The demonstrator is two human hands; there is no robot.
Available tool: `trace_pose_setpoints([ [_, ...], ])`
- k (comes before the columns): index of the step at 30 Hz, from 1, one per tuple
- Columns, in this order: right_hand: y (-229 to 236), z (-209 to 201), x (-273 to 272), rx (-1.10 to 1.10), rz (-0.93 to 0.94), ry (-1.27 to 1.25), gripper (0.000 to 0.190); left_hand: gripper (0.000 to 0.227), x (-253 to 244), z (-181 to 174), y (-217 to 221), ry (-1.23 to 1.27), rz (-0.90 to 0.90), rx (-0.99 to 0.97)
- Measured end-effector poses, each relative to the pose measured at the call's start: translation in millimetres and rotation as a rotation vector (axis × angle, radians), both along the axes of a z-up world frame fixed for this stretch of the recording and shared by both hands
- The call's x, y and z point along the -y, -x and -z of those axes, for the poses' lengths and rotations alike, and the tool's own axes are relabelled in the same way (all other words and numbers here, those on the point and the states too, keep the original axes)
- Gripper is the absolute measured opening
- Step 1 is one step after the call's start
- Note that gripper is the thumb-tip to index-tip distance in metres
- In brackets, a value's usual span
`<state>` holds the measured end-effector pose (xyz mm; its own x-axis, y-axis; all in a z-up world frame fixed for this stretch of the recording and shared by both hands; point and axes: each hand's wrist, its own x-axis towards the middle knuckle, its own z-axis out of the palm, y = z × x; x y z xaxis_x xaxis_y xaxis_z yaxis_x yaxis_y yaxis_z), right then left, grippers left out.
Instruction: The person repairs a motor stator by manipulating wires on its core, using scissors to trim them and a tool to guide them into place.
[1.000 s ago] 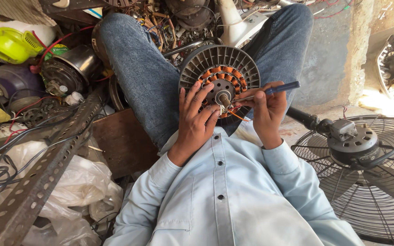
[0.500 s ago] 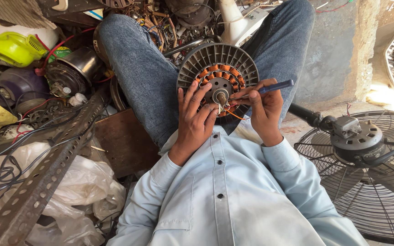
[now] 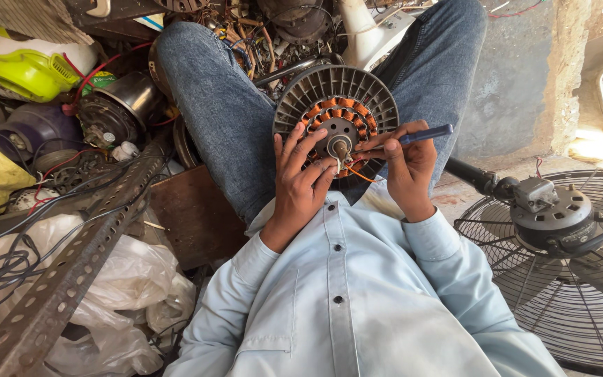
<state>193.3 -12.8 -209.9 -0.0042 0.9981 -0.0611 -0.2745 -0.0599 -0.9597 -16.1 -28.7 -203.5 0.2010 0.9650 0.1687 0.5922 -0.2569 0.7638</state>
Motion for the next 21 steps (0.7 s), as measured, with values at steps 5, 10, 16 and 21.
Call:
trace_pose_setpoints([
  [5,-1.5,3.2,0.0,0.01,-0.016,-0.027,0.015,0.021,0.7,-0.2,-2.8,0.027,-0.017,0.01],
  [10,-2.7,4.8,0.9,0.035,-0.006,-0.037,0.015,0.024,0.2,-0.3,-3.6,0.027,-0.008,0.007],
  [16,-1.4,-9.0,-2.4,0.042,-0.048,-0.067,0.013,0.02,0.6,-0.5,-4.9,0.004,-0.024,0.015],
  [21,-10.6,-31.8,5.7,0.166,0.005,-0.119,0.013,0.017,1.9,1.2,-3.6,-0.002,-0.028,0.023],
])
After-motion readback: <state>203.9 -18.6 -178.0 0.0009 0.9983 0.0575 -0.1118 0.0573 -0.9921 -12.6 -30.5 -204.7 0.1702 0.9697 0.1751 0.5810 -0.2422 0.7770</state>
